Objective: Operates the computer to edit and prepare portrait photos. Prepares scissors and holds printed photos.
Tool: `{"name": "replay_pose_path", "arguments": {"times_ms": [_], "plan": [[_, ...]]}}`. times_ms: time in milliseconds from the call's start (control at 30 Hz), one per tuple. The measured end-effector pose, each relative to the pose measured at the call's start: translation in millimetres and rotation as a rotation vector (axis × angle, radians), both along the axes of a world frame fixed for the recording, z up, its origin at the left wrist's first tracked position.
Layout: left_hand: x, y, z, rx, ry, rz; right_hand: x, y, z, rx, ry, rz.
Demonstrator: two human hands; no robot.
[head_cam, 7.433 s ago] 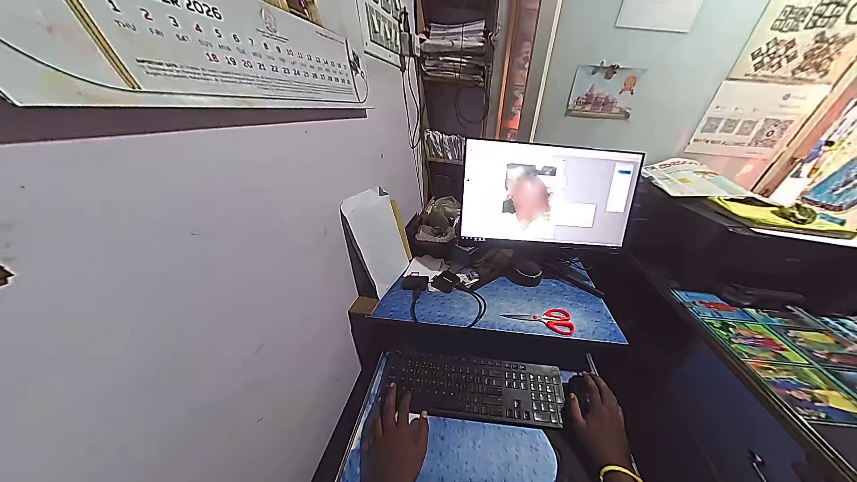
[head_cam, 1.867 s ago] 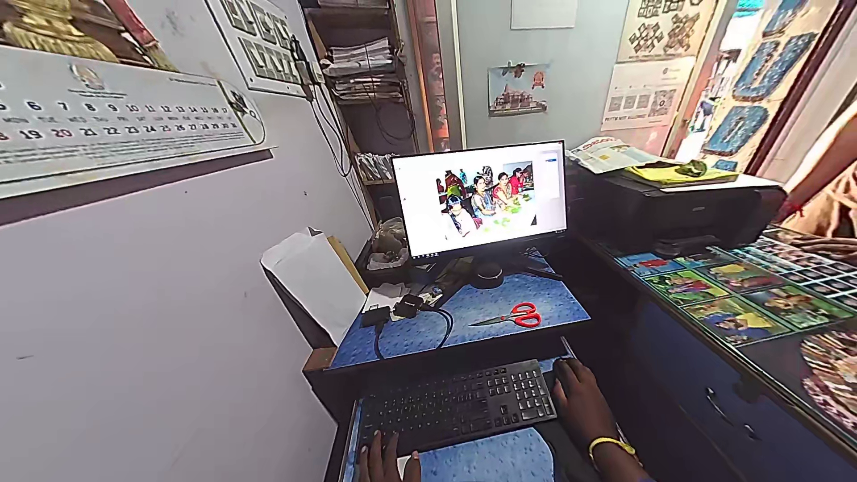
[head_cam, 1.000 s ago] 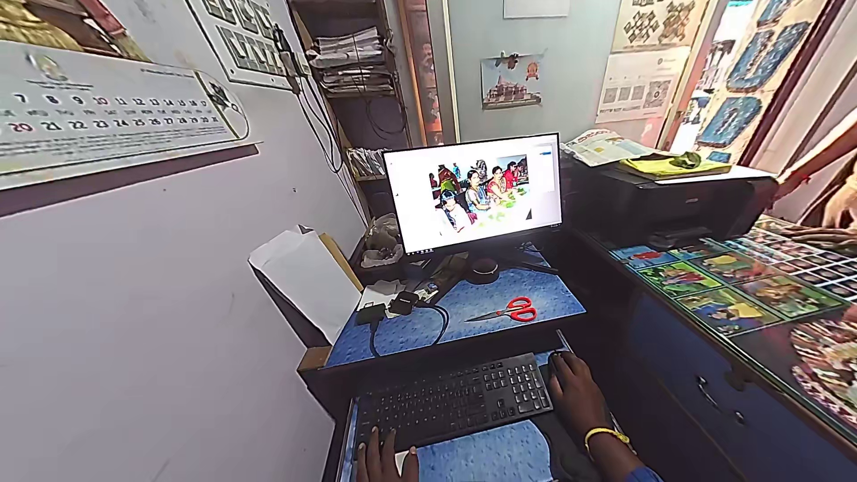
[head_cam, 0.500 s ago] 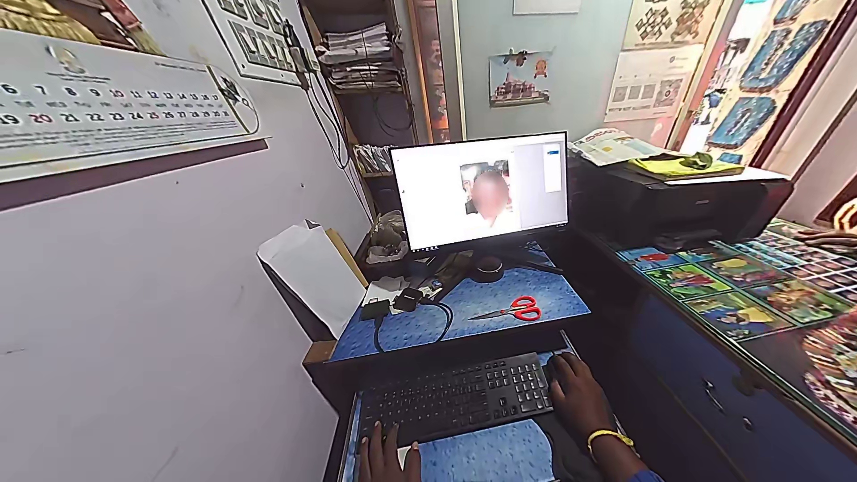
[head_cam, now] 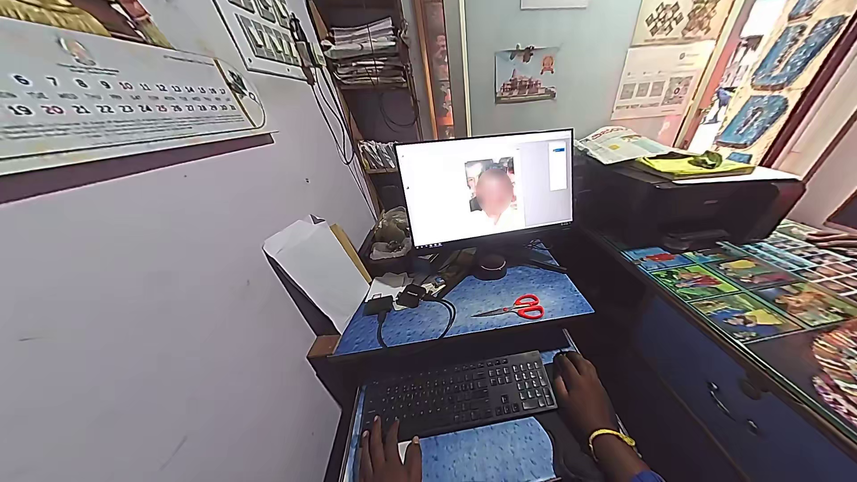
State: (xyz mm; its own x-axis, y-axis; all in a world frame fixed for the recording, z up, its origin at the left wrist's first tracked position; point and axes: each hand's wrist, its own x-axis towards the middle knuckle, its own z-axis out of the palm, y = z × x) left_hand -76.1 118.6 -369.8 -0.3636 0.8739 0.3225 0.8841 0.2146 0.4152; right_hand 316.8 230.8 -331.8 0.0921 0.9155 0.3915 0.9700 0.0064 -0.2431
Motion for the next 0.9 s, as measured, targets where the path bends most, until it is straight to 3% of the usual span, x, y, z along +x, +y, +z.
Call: {"name": "replay_pose_path", "arguments": {"times_ms": [567, 900], "plan": [[2, 0, 2, -0.041, 0.030, 0.014, -3, -4, 5, 0.018, 0.043, 0.063], [-12, 18, 9, 0.052, 0.011, 0.058, 0, -2, 0, 0.089, -0.010, 0.145]]}}
